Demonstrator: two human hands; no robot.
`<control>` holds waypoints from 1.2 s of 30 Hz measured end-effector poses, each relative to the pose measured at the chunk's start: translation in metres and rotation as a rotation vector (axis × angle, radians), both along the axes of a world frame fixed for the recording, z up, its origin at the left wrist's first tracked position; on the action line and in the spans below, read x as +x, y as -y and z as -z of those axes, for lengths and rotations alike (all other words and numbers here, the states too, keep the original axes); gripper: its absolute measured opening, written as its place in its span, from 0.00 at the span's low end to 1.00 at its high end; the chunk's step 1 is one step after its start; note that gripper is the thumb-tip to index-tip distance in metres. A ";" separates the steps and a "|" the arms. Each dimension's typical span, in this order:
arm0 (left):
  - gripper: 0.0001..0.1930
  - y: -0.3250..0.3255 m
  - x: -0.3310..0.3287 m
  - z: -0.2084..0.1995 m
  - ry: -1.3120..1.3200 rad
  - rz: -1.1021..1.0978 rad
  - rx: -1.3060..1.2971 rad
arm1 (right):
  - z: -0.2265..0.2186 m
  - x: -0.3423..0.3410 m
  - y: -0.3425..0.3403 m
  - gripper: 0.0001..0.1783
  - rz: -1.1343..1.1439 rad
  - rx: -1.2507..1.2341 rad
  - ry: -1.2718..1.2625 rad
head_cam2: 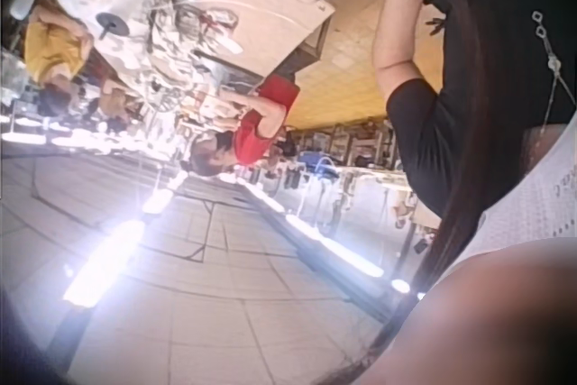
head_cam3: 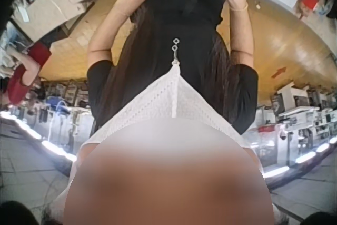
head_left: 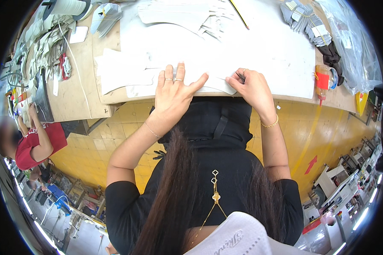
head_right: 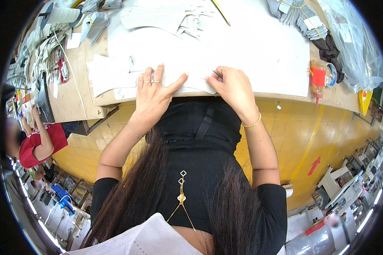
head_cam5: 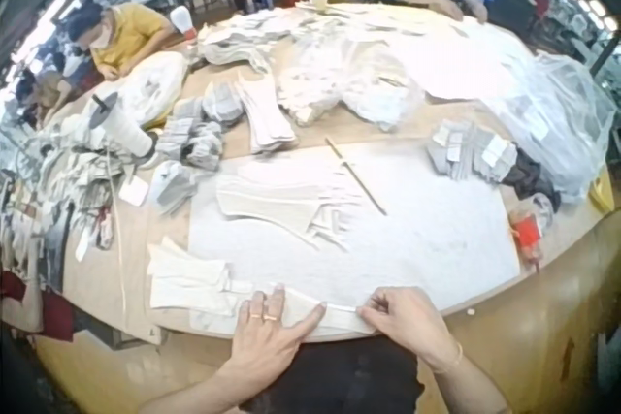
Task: The person repeatedly trims the edges of white fabric pieces using small scissors. They pick up each piece, cut along the edges, and place the trimmed pieces into a pile on the table. The person also pulls thread from a spool and cuts it with the scissors.
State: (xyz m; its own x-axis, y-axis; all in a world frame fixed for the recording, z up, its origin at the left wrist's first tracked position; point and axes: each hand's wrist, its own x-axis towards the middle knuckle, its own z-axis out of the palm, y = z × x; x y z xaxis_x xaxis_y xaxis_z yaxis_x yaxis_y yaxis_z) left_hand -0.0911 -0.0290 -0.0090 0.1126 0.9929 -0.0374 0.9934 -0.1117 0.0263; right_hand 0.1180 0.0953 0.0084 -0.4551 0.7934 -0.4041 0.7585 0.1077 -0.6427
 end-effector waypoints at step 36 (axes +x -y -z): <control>0.32 -0.004 0.058 0.011 0.185 0.150 -0.006 | -0.002 0.053 -0.008 0.18 0.134 -0.026 0.070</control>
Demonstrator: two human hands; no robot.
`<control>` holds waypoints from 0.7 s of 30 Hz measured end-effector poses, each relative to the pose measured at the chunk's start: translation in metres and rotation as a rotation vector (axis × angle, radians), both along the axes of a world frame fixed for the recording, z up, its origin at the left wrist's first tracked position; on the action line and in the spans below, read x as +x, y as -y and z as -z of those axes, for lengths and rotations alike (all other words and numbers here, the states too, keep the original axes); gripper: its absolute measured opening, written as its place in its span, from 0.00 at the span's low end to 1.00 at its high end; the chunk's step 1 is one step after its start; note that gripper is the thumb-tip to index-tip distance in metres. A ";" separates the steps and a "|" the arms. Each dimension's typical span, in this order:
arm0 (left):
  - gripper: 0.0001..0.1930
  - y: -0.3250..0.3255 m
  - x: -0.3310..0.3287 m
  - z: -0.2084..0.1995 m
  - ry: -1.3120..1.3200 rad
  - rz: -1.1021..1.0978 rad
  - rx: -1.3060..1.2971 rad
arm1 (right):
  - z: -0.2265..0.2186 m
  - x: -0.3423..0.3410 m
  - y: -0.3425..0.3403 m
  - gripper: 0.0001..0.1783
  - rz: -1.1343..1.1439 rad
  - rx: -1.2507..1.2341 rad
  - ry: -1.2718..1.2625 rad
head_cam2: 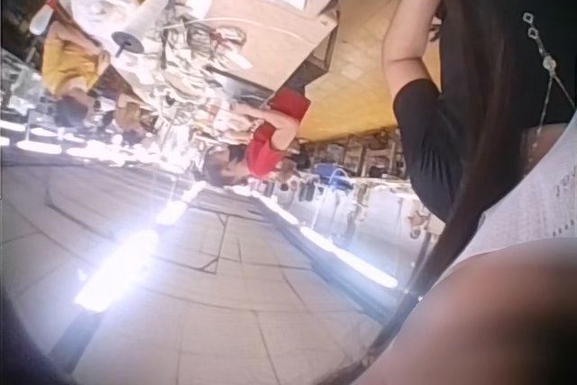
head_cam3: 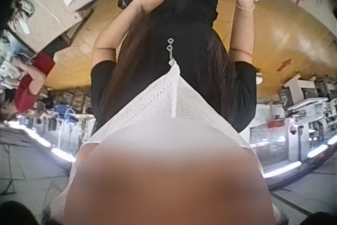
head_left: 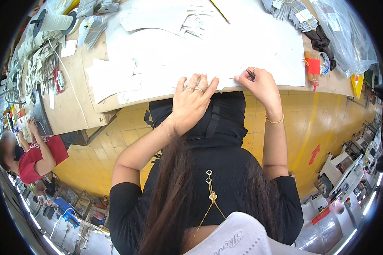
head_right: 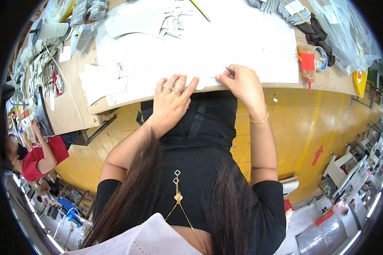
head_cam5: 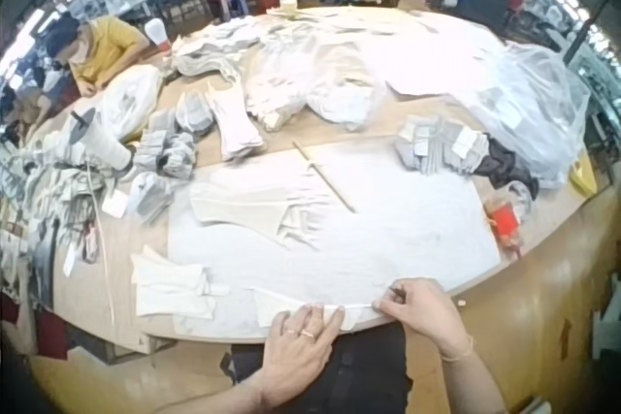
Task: The person repeatedly trims the edges of white fabric pieces using small scissors. They pick up each piece, cut along the edges, and place the trimmed pieces into a pile on the table. The person also pulls thread from a spool and cuts it with the scissors.
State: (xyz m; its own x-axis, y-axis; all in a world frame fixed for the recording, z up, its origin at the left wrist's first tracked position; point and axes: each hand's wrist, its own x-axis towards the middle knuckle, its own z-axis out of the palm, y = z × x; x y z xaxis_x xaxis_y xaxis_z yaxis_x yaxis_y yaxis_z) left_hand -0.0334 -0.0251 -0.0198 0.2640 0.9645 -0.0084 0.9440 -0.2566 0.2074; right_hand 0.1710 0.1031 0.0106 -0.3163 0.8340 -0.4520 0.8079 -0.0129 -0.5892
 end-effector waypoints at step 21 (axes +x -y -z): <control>0.29 -0.066 0.011 -0.002 0.065 0.088 0.153 | 0.005 -0.010 -0.059 0.12 -0.549 0.690 0.156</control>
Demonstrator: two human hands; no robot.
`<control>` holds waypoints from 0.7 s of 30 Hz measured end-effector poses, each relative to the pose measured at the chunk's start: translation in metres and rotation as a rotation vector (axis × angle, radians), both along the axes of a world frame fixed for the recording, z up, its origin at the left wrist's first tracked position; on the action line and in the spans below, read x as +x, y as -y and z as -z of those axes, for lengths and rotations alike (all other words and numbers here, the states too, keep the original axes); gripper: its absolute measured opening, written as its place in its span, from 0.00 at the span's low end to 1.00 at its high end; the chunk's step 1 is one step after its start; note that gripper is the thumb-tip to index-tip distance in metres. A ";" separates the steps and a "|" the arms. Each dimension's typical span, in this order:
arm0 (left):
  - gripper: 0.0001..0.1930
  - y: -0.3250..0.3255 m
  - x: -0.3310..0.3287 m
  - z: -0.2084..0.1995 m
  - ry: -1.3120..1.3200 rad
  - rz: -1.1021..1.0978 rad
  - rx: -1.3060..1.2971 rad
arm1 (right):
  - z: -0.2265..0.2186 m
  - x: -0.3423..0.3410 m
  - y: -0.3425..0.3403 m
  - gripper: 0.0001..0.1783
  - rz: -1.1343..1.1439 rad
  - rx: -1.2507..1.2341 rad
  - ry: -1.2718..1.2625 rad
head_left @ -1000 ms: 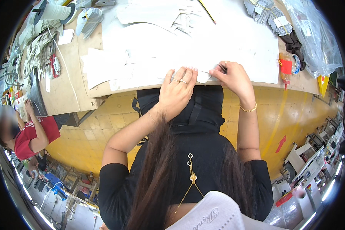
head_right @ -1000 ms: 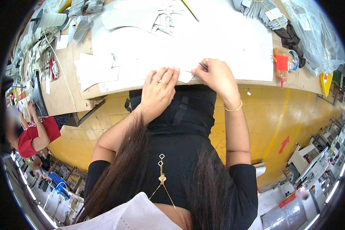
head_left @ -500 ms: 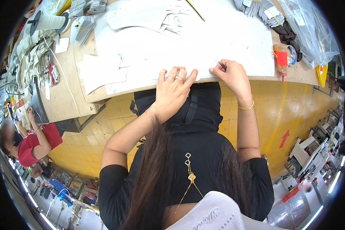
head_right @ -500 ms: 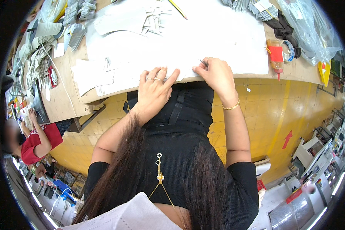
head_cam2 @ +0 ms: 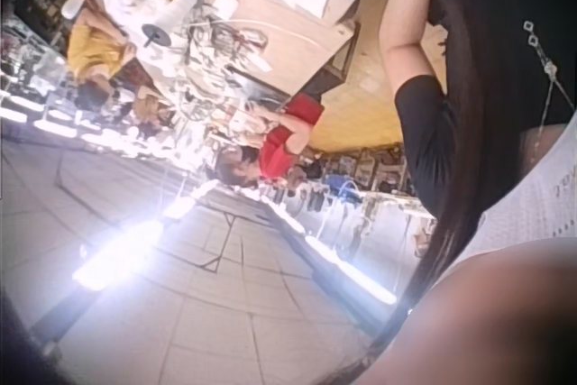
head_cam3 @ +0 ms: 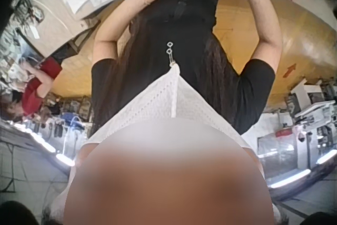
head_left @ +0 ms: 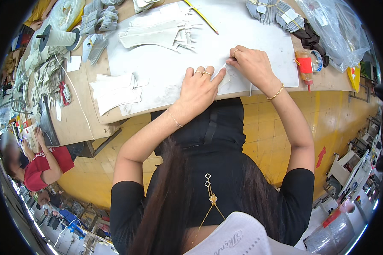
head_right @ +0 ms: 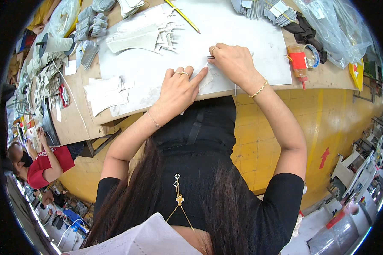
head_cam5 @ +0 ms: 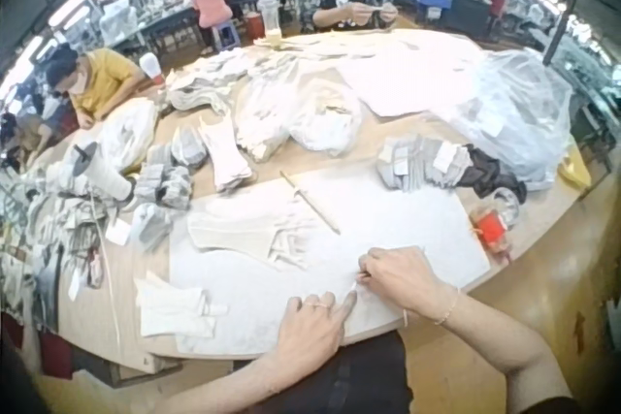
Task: The person repeatedly trims the edges of white fabric pieces using small scissors. They pick up each piece, cut along the edges, and place the trimmed pieces into a pile on the table. The person also pulls thread from a spool and cuts it with the scissors.
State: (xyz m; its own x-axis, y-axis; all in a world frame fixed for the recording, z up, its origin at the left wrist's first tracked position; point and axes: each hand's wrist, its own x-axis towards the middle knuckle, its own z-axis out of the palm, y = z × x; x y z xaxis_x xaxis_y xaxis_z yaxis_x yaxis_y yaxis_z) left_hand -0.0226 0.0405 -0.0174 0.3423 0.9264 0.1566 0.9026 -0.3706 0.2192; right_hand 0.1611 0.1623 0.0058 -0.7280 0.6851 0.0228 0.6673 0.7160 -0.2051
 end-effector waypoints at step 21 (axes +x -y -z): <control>0.23 -0.027 -0.021 -0.008 0.218 0.027 -0.262 | 0.017 0.020 0.103 0.22 0.197 0.113 -0.181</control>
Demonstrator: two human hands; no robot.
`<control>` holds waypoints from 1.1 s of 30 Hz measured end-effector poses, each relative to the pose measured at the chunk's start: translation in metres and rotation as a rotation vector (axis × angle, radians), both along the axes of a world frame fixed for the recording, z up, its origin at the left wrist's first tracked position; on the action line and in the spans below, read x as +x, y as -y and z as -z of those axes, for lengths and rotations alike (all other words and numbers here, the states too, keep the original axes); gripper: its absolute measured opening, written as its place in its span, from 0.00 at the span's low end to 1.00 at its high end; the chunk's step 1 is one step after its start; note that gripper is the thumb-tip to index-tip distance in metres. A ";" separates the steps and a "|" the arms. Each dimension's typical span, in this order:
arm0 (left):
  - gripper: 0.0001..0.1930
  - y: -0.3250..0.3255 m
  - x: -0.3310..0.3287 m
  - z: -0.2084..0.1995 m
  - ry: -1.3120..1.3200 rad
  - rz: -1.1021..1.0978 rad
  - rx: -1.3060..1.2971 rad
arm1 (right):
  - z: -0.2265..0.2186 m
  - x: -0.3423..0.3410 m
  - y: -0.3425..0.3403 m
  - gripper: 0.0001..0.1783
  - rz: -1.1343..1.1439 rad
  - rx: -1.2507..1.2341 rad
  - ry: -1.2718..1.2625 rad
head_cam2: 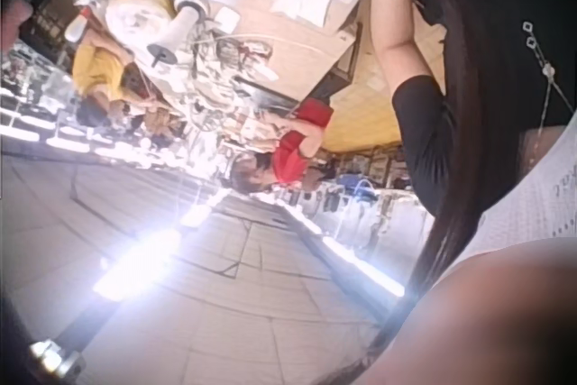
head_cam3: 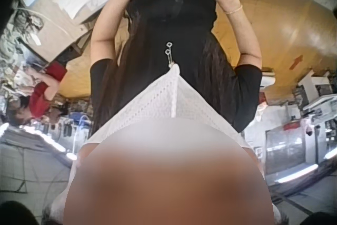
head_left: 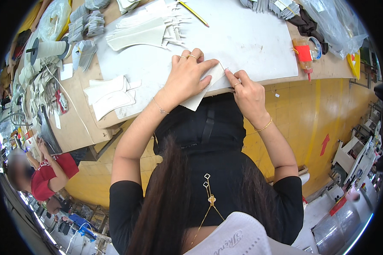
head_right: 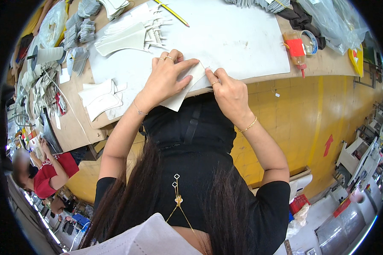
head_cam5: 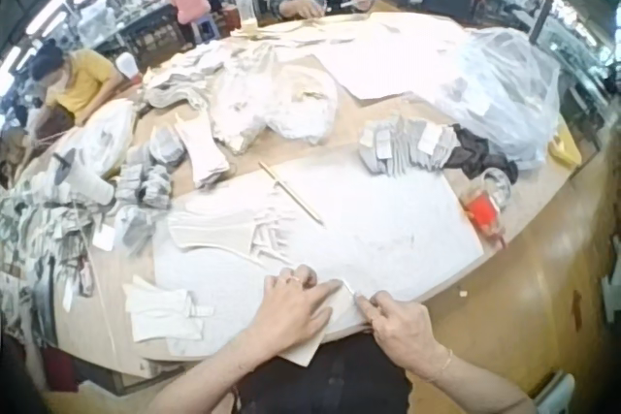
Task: The person repeatedly trims the edges of white fabric pieces using small scissors. They pick up each piece, cut along the edges, and place the trimmed pieces into a pile on the table. The person also pulls thread from a spool and cuts it with the scissors.
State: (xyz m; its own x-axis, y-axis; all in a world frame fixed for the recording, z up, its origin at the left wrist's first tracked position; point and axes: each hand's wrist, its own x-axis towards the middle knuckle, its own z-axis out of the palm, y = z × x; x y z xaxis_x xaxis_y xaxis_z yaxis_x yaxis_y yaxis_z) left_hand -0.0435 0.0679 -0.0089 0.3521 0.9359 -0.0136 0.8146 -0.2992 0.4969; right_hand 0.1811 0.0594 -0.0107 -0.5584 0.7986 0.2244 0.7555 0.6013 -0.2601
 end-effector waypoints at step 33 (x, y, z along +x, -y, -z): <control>0.18 0.047 -0.016 0.016 -0.051 -0.168 0.324 | -0.020 -0.061 -0.072 0.11 0.002 -0.501 -0.070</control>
